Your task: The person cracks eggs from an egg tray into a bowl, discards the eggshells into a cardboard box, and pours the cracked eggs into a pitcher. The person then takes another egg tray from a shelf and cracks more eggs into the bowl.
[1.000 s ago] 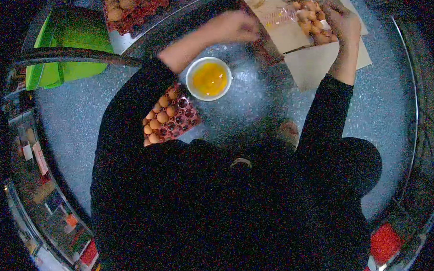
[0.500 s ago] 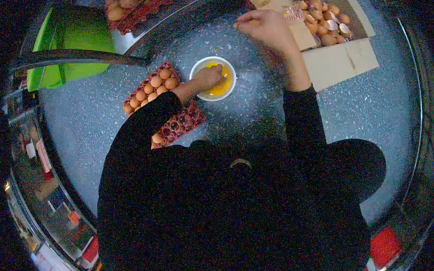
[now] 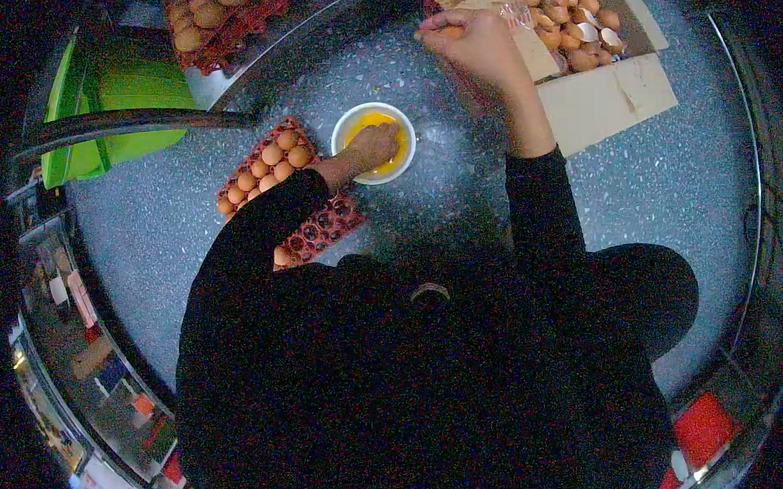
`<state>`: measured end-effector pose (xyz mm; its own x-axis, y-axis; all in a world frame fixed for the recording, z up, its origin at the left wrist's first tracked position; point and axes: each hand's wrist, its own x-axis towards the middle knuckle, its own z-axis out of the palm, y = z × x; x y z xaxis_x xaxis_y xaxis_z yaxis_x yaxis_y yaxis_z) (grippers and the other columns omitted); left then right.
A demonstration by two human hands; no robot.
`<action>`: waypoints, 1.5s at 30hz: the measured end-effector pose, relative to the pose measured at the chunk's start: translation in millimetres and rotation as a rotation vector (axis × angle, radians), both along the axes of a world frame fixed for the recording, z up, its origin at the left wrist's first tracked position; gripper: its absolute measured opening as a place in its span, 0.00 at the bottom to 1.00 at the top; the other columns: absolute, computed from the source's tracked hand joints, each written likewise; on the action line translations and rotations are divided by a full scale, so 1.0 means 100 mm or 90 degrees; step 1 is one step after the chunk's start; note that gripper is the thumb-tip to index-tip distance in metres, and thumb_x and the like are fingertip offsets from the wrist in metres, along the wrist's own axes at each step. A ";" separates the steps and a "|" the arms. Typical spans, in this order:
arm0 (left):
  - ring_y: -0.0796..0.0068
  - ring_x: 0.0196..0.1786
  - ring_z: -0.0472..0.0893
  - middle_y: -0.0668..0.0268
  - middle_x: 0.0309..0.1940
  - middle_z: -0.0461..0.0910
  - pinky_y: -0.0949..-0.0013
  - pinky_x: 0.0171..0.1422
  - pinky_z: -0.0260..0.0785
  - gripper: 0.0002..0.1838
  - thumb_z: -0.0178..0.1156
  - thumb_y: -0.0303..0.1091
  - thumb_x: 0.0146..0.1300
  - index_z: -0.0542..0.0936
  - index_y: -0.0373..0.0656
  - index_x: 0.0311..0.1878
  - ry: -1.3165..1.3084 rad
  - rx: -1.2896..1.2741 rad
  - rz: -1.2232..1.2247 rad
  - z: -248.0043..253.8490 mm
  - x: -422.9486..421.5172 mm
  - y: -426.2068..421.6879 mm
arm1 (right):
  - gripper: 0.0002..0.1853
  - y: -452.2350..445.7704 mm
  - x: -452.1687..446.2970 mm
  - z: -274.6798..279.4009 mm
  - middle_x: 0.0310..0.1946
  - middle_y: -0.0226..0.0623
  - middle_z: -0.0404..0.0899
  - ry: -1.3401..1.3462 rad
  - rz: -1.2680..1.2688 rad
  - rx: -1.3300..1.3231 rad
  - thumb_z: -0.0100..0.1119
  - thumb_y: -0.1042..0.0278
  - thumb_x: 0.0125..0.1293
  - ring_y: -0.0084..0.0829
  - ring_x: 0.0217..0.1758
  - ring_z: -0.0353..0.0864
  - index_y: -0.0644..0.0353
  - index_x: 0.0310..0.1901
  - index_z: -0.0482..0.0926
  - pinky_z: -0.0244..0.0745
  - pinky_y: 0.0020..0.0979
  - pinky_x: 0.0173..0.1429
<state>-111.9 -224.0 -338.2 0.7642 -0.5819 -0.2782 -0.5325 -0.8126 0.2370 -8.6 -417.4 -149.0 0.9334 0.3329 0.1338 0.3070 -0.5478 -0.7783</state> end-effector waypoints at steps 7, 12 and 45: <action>0.57 0.35 0.76 0.53 0.35 0.72 0.60 0.38 0.70 0.14 0.48 0.34 0.50 0.72 0.34 0.38 -0.012 -0.025 -0.060 0.06 0.08 0.16 | 0.12 -0.04 0.06 -0.04 0.27 0.30 0.79 0.010 -0.005 -0.017 0.61 0.63 0.49 0.18 0.31 0.74 0.62 0.33 0.80 0.70 0.22 0.39; 0.59 0.41 0.74 0.58 0.39 0.72 0.60 0.43 0.66 0.10 0.48 0.34 0.53 0.75 0.38 0.34 -0.014 -0.053 -0.038 0.41 -0.03 0.29 | 0.12 -0.02 0.05 -0.01 0.28 0.29 0.79 0.059 -0.004 -0.010 0.60 0.64 0.50 0.18 0.31 0.75 0.62 0.34 0.80 0.70 0.21 0.40; 0.71 0.40 0.72 0.66 0.31 0.78 0.69 0.49 0.60 0.11 0.64 0.42 0.44 0.81 0.50 0.31 0.251 -0.274 0.547 0.53 -0.12 0.72 | 0.13 0.20 -0.11 0.33 0.24 0.31 0.79 0.038 0.054 0.100 0.62 0.62 0.47 0.19 0.27 0.74 0.60 0.33 0.80 0.70 0.23 0.35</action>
<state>-123.8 -151.8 -285.5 0.8680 0.0067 -0.4965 0.3649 -0.6868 0.6286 -19.8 -397.7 -115.6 0.9105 0.3904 0.1365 0.2983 -0.3914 -0.8705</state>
